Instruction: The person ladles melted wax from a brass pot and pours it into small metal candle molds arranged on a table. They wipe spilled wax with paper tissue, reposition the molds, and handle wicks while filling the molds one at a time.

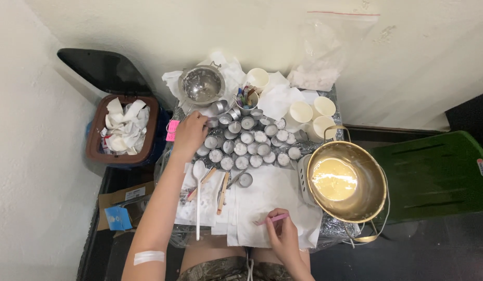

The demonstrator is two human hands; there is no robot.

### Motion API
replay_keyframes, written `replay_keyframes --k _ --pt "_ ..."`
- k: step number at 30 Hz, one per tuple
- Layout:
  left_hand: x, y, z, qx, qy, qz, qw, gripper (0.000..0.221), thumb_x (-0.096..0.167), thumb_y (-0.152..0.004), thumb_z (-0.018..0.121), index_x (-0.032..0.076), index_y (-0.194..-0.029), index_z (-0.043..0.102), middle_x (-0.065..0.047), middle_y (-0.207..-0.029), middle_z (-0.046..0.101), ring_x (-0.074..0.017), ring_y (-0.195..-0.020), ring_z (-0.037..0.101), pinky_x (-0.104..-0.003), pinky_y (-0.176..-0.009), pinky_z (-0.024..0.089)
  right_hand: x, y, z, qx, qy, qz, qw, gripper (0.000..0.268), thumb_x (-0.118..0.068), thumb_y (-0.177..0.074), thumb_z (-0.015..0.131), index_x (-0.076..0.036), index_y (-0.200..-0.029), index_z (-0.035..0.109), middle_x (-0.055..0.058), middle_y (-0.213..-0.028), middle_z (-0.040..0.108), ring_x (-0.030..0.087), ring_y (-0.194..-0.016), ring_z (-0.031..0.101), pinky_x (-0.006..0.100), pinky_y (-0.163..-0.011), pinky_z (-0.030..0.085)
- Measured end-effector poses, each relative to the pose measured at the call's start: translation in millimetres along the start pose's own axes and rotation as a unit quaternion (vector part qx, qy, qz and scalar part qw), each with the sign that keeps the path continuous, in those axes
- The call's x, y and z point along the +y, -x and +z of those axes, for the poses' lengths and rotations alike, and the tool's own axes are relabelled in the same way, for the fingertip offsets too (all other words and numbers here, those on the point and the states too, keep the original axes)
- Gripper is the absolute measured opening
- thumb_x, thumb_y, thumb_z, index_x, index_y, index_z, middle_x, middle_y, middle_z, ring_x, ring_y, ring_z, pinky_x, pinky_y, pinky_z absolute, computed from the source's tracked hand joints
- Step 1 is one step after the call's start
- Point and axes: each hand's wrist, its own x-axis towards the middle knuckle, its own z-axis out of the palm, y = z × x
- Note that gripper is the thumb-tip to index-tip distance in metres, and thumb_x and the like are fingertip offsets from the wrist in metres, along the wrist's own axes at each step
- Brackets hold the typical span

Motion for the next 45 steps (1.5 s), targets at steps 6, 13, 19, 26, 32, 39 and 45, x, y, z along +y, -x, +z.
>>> replay_keyframes --k 6,13,19,26,32,39,45 --pt "-9 1 0 -0.04 0.001 -0.028 0.999 0.011 0.012 -0.084 0.076 0.008 -0.094 0.073 -0.009 -0.114 0.068 -0.0331 -0.096 0.069 -0.044 -0.079 0.054 -18 -2 4 -0.007 -0.028 0.0 1.0 0.014 -0.009 -0.094 0.067 -0.003 -0.105 0.058 0.0 -0.072 0.06 0.004 -0.056 0.048 0.022 -0.048 0.037" --pt "57 35 -57 -0.077 0.303 -0.085 0.946 0.016 0.011 -0.089 0.076 0.003 -0.1 0.067 -0.009 -0.129 0.07 -0.0206 -0.087 0.07 -0.034 -0.079 0.058 -6 0 -8 -0.036 -0.111 -0.006 0.993 0.007 -0.008 -0.103 0.048 -0.003 -0.102 0.053 0.003 -0.081 0.056 0.007 -0.069 0.049 0.024 -0.06 0.043" --pt "128 87 -98 -0.065 0.456 0.011 0.887 0.013 0.003 -0.084 0.075 0.005 -0.089 0.063 -0.01 -0.137 0.068 -0.0179 -0.107 0.071 -0.033 -0.093 0.059 -28 -7 -14 -0.071 -0.213 0.011 0.974 0.014 -0.01 -0.108 0.037 -0.005 -0.106 0.05 0.002 -0.077 0.049 0.01 -0.068 0.043 0.026 -0.062 0.04" --pt "187 122 -107 -0.048 0.456 0.03 0.888 0.018 0.003 -0.082 0.075 0.003 -0.097 0.065 -0.012 -0.13 0.069 -0.0252 -0.122 0.067 -0.036 -0.105 0.051 -72 -4 -32 -0.055 -0.27 -0.034 0.961 0.013 -0.008 -0.107 0.043 -0.004 -0.116 0.052 0.001 -0.08 0.048 0.009 -0.068 0.041 0.023 -0.06 0.036" --pt "221 146 -108 -0.074 0.46 0.016 0.885 0.017 0.006 -0.09 0.07 0.003 -0.105 0.063 -0.012 -0.129 0.059 -0.0255 -0.122 0.061 -0.035 -0.106 0.047 -106 18 -53 -0.005 -0.199 -0.13 0.971 0.015 -0.003 -0.103 0.05 -0.005 -0.118 0.051 0.001 -0.091 0.056 0.008 -0.074 0.048 0.022 -0.065 0.041" --pt "249 147 -96 -0.102 0.493 0.025 0.864 0.011 0.009 -0.096 0.061 0.001 -0.104 0.058 -0.012 -0.126 0.055 -0.0212 -0.107 0.059 -0.031 -0.091 0.049 -113 37 -81 0.097 -0.048 -0.184 0.977 0.011 0.004 -0.097 0.063 -0.001 -0.107 0.065 0.008 -0.097 0.07 0.013 -0.08 0.067 0.026 -0.07 0.051" --pt "264 144 -83 -0.14 0.53 0.067 0.834 0.01 0.008 -0.093 0.059 0.0 -0.089 0.055 -0.012 -0.126 0.062 -0.017 -0.095 0.06 -0.027 -0.083 0.052 -93 38 -100 0.16 -0.266 -0.185 0.932 0.005 -0.002 -0.111 0.051 -0.004 -0.113 0.055 0.012 -0.102 0.066 0.013 -0.087 0.058 0.026 -0.078 0.047"
